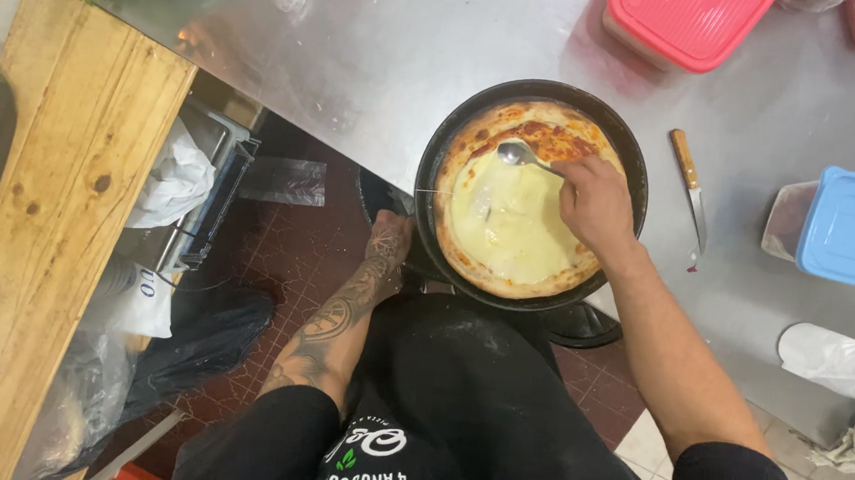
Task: The person spreads melted cheese on a pizza base using a spoon, then layers ham, red peppers, and tomato slices. They finish by sprinkling dried herbs and spooning a green sauce over the toppings.
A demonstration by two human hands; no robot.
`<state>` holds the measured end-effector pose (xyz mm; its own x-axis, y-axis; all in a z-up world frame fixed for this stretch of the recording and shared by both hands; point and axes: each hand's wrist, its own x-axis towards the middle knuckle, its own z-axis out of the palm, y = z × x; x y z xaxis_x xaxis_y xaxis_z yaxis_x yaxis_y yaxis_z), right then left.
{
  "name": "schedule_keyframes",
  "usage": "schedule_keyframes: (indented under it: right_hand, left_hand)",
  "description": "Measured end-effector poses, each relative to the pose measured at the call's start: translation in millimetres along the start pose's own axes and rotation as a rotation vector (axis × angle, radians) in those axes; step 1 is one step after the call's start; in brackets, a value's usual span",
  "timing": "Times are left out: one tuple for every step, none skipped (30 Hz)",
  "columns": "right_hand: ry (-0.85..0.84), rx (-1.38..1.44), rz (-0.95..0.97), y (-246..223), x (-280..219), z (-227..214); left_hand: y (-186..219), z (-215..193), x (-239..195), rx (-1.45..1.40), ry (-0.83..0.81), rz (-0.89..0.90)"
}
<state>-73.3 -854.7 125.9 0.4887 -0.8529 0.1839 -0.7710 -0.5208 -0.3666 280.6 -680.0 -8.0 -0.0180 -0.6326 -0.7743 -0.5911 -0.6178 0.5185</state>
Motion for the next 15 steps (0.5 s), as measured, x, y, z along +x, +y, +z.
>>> schedule_keyframes:
  right_hand:
    - [0.001,-0.003,0.000,-4.5,-5.4,-7.0]
    - [0.014,0.078,0.033,-8.7,-8.7,-14.1]
    - [0.028,0.159,0.067,-13.3,-12.1,-21.3]
    - [0.030,0.158,0.061,-22.3,-14.8,-23.1]
    - [-0.091,0.224,0.046,-31.2,-17.8,-25.1]
    - [-0.211,0.290,0.033,-40.6,-21.5,-27.3]
    - [-0.208,0.289,0.029,-41.4,-19.8,-21.1]
    - [-0.246,0.266,0.040,-40.7,-17.5,-15.1]
    - [-0.284,0.243,0.052,-39.6,-15.3,-9.4]
    - [-0.277,0.240,0.052,-28.5,-11.1,-4.0]
    - [-0.262,0.234,0.060,-17.3,-6.8,1.2]
    - [-0.246,0.229,0.071,-6.4,-3.6,6.6]
    - [-0.239,0.227,0.072,-1.1,-0.5,-1.6]
    - [-0.200,0.134,0.103,3.8,1.9,-10.1]
    - [-0.161,0.040,0.133,8.3,4.3,-18.3]
  left_hand:
    - [-2.2,1.3,-2.2,-0.001,0.000,0.002]
    - [-3.7,1.6,-3.8,0.014,0.007,0.004]
    - [-5.3,1.7,-5.8,0.028,0.014,0.006]
    - [-5.0,2.7,-5.9,0.025,0.019,0.008]
    - [-4.6,3.9,-6.3,0.039,0.029,0.009]
    - [-4.2,4.6,-7.3,0.055,0.037,0.010]
    - [-2.4,4.5,-7.1,0.054,0.041,0.011]
    - [1.1,3.7,-4.4,0.073,0.050,0.016]
    - [5.0,3.2,-1.7,0.092,0.060,0.021]
    - [3.2,1.7,-2.3,0.095,0.063,0.027]
    - [1.6,0.3,-2.9,0.115,0.071,0.032]
    - [-0.7,-1.0,-3.9,0.136,0.079,0.036]
    - [-0.6,-2.0,-4.4,0.141,0.081,0.042]
    - [-1.1,-2.4,-5.9,0.161,0.087,0.045]
    - [-1.8,-3.0,-7.4,0.182,0.093,0.048]
